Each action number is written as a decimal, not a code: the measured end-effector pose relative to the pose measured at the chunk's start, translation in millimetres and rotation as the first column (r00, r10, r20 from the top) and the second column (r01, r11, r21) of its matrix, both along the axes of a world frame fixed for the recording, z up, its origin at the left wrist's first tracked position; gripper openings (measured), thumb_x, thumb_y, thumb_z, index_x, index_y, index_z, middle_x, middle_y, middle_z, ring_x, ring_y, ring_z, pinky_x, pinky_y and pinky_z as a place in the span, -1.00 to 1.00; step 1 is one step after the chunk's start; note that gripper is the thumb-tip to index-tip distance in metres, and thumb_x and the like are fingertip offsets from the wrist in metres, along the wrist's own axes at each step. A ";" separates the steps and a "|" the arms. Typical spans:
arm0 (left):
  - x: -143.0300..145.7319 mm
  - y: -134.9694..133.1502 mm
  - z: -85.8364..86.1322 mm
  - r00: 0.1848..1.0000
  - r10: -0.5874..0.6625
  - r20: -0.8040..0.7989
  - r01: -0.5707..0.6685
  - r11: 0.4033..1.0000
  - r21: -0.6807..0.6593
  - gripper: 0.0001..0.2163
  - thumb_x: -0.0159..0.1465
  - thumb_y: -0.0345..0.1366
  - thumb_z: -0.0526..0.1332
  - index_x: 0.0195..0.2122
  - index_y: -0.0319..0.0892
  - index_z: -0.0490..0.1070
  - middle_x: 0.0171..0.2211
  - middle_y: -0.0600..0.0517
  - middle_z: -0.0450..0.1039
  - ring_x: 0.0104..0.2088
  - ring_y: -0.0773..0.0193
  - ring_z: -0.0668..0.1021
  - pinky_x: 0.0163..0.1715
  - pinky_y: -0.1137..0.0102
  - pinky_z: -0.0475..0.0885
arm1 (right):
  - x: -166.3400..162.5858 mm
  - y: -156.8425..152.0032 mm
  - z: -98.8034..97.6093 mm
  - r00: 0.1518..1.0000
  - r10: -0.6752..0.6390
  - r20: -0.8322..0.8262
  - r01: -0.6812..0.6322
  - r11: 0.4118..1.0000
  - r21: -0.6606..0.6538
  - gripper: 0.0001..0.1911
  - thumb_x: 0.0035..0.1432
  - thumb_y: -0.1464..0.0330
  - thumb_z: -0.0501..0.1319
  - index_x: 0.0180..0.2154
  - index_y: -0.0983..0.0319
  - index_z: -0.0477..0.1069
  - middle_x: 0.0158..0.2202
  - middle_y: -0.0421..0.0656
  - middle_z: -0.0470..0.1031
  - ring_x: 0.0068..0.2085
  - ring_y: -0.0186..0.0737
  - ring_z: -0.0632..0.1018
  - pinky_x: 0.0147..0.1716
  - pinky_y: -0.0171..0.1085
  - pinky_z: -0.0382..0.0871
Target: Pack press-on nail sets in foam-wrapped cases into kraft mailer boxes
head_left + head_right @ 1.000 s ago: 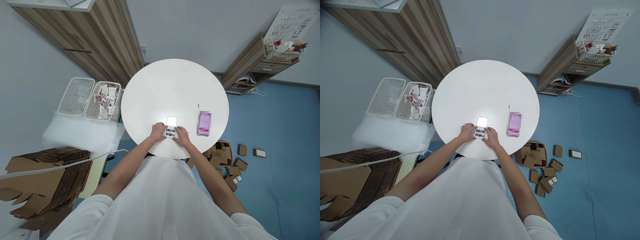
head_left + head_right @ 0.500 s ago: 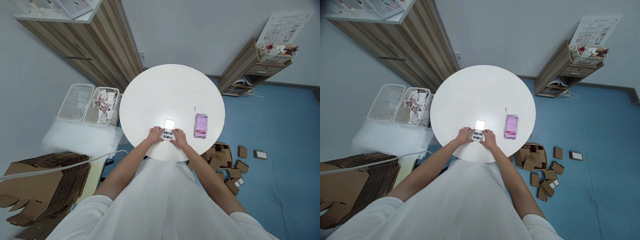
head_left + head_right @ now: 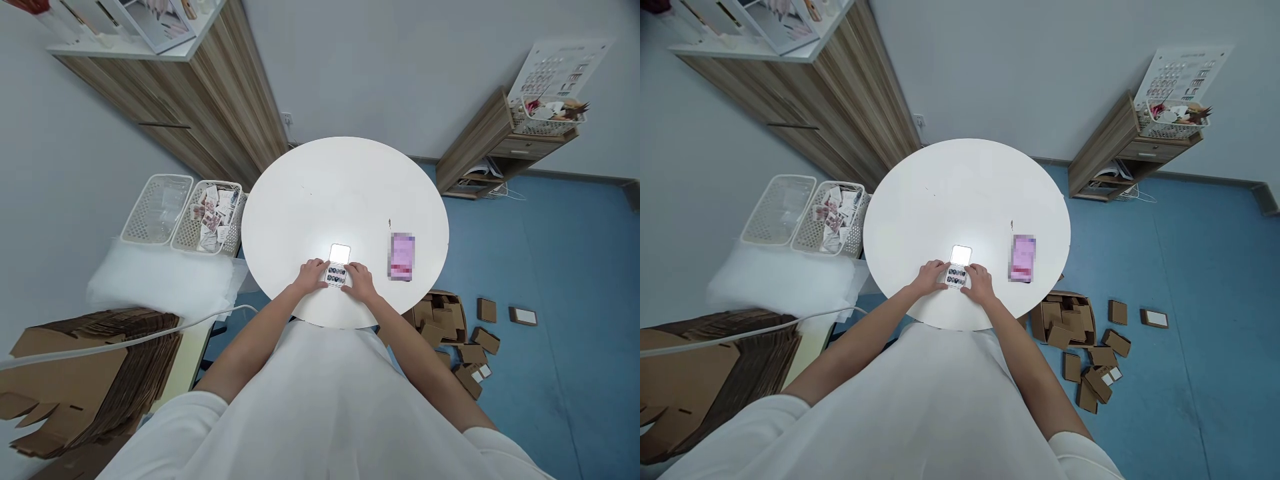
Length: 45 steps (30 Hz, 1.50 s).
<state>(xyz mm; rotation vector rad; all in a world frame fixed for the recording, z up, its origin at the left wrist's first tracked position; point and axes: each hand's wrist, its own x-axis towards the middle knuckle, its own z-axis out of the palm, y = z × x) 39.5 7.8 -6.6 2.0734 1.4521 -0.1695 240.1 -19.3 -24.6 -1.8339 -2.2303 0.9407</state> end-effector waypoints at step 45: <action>13.2 -34.5 -13.6 0.491 0.721 0.488 -0.477 0.692 -0.542 -0.82 -0.07 -0.47 0.09 -0.45 -0.20 0.42 -0.44 0.07 0.41 -0.44 0.36 0.36 -0.38 0.46 0.23 | 1.6 2.0 -1.5 0.533 -0.707 -0.465 0.292 0.670 -0.683 -0.44 -0.20 0.52 0.11 -0.05 0.15 0.28 -0.26 -0.15 0.35 -0.41 -0.36 0.43 -0.51 -0.37 0.30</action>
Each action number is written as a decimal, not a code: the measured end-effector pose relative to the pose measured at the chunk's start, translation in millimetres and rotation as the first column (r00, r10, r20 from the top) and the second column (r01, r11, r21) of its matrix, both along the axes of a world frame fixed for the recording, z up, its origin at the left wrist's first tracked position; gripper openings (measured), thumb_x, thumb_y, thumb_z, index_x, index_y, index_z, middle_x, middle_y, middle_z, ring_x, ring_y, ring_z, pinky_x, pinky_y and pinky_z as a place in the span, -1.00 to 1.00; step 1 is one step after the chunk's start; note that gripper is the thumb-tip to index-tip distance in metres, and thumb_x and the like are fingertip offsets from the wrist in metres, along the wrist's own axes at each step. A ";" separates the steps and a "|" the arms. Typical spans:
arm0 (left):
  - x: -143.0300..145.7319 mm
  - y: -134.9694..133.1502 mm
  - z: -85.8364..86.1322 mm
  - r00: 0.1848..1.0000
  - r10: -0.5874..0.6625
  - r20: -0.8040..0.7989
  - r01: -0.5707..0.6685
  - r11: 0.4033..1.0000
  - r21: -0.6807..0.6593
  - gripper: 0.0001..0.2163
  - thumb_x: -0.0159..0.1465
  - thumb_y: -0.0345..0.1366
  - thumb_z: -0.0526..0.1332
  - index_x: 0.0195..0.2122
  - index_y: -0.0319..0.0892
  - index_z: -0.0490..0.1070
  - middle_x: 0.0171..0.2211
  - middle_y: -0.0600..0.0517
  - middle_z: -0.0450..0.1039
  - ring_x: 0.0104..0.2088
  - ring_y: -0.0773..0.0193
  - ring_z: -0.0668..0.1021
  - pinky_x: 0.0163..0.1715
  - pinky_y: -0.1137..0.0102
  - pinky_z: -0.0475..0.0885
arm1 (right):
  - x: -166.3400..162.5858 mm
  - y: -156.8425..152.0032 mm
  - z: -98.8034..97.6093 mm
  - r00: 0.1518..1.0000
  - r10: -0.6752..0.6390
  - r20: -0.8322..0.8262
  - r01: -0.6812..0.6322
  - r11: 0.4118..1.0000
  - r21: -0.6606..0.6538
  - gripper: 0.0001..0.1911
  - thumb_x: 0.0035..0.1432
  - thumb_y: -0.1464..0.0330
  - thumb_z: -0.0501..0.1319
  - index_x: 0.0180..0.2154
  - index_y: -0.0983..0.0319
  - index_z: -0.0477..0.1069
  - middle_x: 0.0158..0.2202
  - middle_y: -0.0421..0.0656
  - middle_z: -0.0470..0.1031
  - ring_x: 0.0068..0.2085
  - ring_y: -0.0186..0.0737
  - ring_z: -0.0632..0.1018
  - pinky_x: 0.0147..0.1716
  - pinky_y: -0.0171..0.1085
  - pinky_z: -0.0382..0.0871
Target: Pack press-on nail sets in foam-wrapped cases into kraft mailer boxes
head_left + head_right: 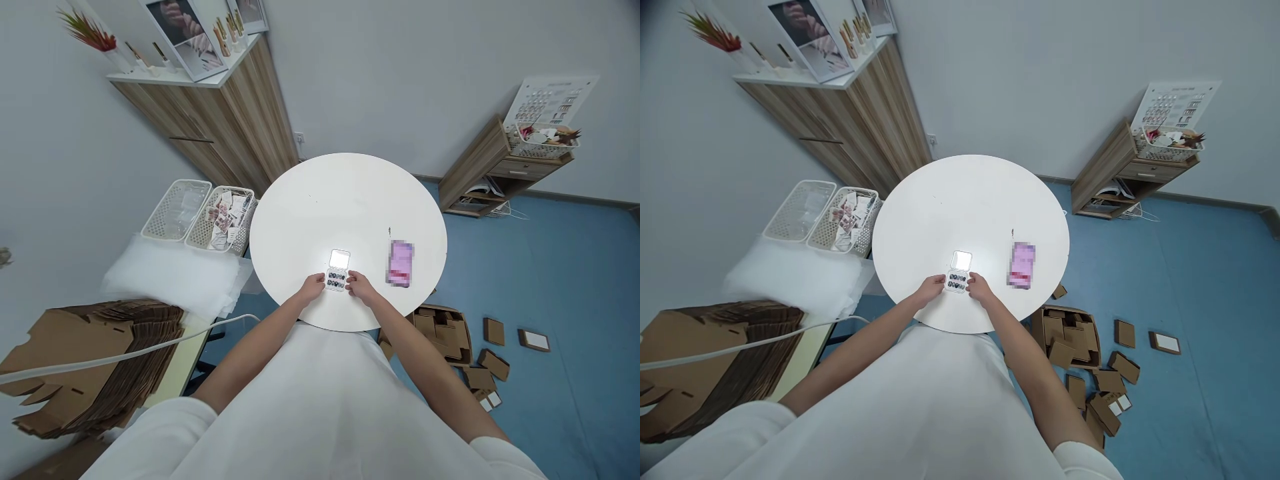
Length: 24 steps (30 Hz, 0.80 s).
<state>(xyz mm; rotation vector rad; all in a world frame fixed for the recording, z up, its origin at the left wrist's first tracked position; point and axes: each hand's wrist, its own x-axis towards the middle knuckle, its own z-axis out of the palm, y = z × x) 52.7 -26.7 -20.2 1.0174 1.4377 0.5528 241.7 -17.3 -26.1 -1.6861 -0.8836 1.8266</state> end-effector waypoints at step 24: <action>-18.4 -10.7 40.4 0.881 0.213 0.423 -0.157 0.974 -0.162 -0.65 -0.07 -0.30 0.36 -0.23 -0.20 0.38 -0.30 -0.02 0.42 -0.33 0.35 0.47 -0.28 0.37 0.35 | -3.2 -33.3 55.8 0.996 -0.068 -0.065 0.078 0.984 0.159 -0.54 -0.15 0.44 0.15 -0.11 0.12 0.32 -0.14 -0.18 0.36 -0.33 -0.36 0.47 -0.28 -0.28 0.33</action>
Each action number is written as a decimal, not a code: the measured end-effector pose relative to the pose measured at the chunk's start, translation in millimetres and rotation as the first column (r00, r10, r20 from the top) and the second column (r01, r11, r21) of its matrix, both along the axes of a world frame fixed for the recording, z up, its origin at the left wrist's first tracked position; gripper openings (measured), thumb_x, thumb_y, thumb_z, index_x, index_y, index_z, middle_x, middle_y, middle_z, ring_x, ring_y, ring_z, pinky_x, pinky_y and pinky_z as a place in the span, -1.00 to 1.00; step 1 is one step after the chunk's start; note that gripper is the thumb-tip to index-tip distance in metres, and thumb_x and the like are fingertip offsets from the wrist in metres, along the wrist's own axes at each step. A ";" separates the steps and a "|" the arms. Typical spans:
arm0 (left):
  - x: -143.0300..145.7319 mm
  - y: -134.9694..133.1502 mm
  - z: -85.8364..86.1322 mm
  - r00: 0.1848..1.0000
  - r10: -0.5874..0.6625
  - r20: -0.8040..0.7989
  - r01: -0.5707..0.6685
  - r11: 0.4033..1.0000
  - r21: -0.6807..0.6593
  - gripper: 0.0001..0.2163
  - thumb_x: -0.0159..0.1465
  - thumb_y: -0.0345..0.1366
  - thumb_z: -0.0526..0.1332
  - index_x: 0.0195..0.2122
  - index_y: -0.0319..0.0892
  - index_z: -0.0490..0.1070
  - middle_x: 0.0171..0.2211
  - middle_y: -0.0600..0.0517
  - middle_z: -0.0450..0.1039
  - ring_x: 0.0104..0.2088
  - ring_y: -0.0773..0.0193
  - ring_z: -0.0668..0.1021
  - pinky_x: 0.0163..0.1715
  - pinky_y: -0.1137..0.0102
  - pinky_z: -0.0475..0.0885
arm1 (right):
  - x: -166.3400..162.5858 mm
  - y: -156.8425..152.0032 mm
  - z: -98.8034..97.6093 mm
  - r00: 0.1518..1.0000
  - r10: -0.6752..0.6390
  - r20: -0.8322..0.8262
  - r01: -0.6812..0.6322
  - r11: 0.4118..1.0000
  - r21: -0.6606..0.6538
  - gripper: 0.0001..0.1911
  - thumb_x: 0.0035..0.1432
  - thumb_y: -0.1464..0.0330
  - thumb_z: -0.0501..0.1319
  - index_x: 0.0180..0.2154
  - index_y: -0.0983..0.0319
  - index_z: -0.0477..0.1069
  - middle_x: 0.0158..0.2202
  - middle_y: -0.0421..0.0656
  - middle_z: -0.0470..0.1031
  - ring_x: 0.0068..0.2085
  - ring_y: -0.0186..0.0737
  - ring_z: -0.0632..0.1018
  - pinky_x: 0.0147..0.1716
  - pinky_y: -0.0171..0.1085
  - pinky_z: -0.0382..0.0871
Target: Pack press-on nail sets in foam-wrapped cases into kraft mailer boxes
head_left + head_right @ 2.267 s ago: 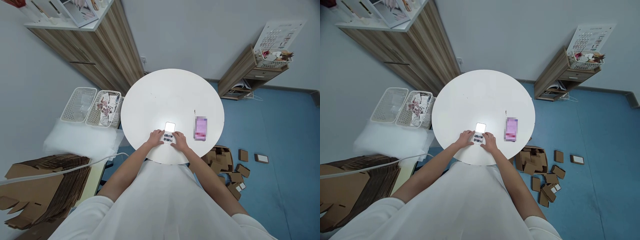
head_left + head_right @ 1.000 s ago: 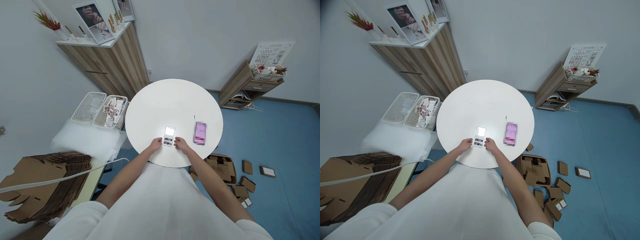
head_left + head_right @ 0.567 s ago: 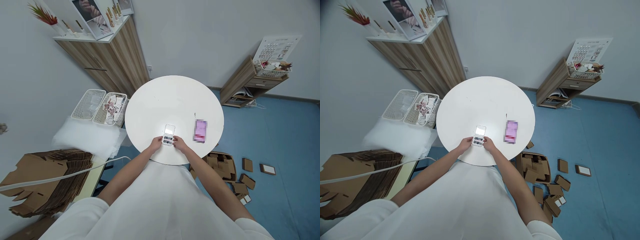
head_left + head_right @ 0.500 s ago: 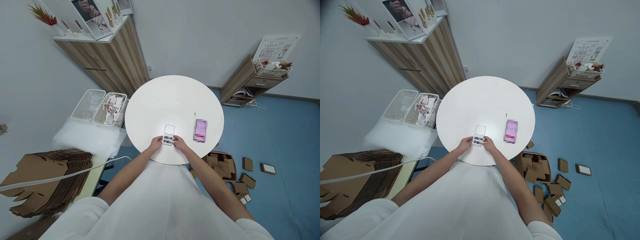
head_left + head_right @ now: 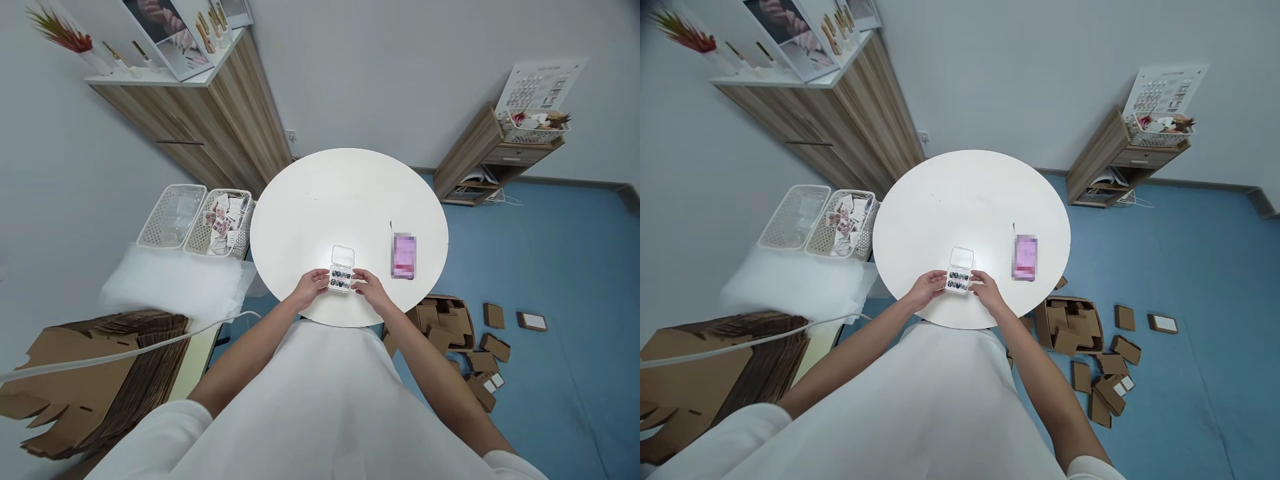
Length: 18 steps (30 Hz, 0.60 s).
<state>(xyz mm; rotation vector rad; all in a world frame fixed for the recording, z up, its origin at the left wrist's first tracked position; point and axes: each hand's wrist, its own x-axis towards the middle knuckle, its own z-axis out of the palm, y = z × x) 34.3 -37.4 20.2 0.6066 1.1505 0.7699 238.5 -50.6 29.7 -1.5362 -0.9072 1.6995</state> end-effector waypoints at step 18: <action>-45.7 5.7 24.5 0.939 -0.168 0.299 0.182 0.983 -0.021 -0.68 -0.06 -0.40 0.37 -0.24 -0.22 0.39 -0.33 0.02 0.46 -0.36 0.39 0.51 -0.27 0.43 0.41 | -27.7 17.6 30.9 0.946 -0.200 -0.255 0.213 0.977 0.021 -0.64 -0.09 0.20 0.27 -0.19 0.11 0.38 -0.17 -0.18 0.44 -0.32 -0.34 0.48 -0.31 -0.30 0.37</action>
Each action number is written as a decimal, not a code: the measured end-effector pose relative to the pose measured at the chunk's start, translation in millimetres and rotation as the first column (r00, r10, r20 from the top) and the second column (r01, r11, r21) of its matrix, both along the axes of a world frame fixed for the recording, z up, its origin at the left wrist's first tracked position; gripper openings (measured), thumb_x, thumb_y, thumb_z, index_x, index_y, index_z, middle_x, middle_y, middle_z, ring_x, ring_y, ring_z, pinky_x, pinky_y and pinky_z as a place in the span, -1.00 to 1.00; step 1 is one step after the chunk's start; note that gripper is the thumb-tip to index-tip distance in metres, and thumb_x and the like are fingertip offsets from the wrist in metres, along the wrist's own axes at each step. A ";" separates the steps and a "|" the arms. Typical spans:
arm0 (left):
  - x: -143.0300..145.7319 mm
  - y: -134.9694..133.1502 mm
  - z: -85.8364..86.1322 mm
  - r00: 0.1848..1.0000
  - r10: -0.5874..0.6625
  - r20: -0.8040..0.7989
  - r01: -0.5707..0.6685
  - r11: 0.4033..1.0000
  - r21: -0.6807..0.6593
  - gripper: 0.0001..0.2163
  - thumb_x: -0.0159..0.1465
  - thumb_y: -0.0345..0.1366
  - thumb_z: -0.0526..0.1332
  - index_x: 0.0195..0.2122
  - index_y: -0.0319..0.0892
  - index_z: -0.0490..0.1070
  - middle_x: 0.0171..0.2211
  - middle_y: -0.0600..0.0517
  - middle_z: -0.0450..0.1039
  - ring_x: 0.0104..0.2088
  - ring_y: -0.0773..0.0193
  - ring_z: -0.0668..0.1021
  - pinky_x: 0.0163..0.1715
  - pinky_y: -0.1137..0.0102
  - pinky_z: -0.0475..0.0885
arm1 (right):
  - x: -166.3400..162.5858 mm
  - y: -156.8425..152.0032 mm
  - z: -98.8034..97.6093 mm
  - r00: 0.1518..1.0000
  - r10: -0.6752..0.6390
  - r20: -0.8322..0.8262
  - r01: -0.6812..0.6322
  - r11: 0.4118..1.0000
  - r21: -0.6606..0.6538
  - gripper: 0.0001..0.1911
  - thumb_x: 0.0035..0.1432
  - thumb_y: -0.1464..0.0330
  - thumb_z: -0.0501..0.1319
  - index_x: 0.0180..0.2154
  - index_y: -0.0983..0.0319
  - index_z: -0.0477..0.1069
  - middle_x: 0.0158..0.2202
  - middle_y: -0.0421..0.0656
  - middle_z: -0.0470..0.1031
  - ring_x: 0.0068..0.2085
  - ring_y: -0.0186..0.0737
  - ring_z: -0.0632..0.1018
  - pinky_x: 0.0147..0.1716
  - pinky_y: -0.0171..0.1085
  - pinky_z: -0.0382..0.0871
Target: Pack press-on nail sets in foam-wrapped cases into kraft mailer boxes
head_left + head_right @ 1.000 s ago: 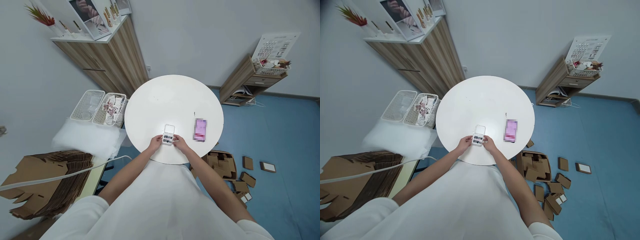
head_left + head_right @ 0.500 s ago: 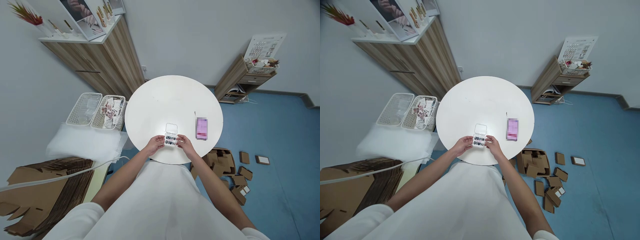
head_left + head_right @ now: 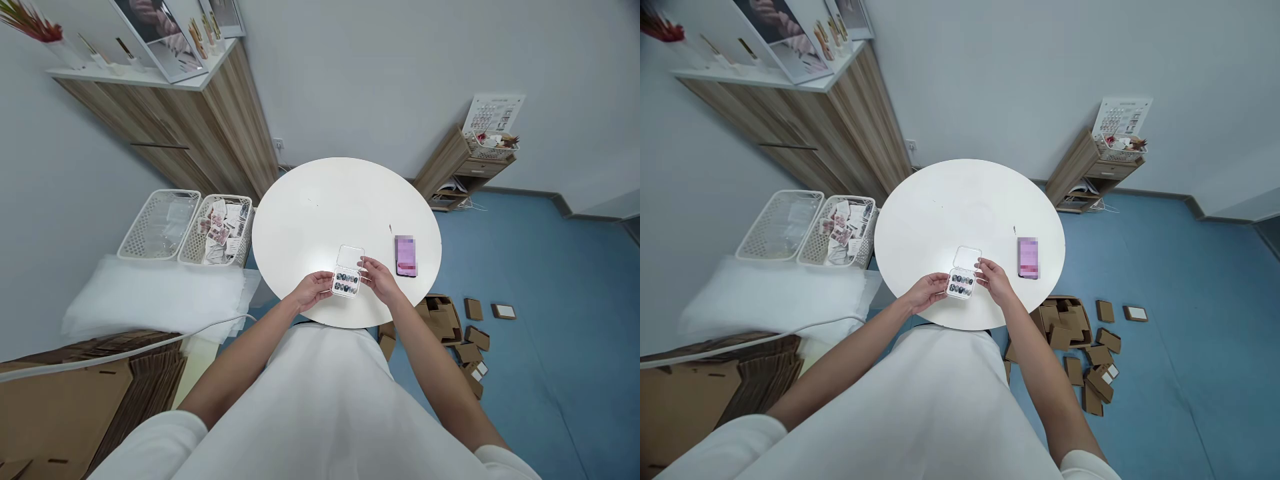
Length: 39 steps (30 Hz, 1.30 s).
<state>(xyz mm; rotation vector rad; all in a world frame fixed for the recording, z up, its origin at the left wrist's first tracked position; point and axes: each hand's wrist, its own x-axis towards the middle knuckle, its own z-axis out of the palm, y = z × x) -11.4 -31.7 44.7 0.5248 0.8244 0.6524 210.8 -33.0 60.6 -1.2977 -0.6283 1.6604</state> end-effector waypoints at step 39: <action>-4.0 -11.4 -5.3 0.970 0.106 -0.219 -0.061 0.978 0.202 -0.59 -0.03 -0.31 0.35 -0.13 -0.17 0.35 -0.24 -0.02 0.33 -0.32 0.35 0.48 -0.18 0.24 0.42 | -46.9 -49.9 0.8 0.982 -0.161 0.096 0.155 0.986 0.064 -0.56 -0.13 0.25 0.28 -0.14 0.09 0.30 -0.02 -0.15 0.32 -0.06 -0.22 0.41 -0.14 -0.21 0.35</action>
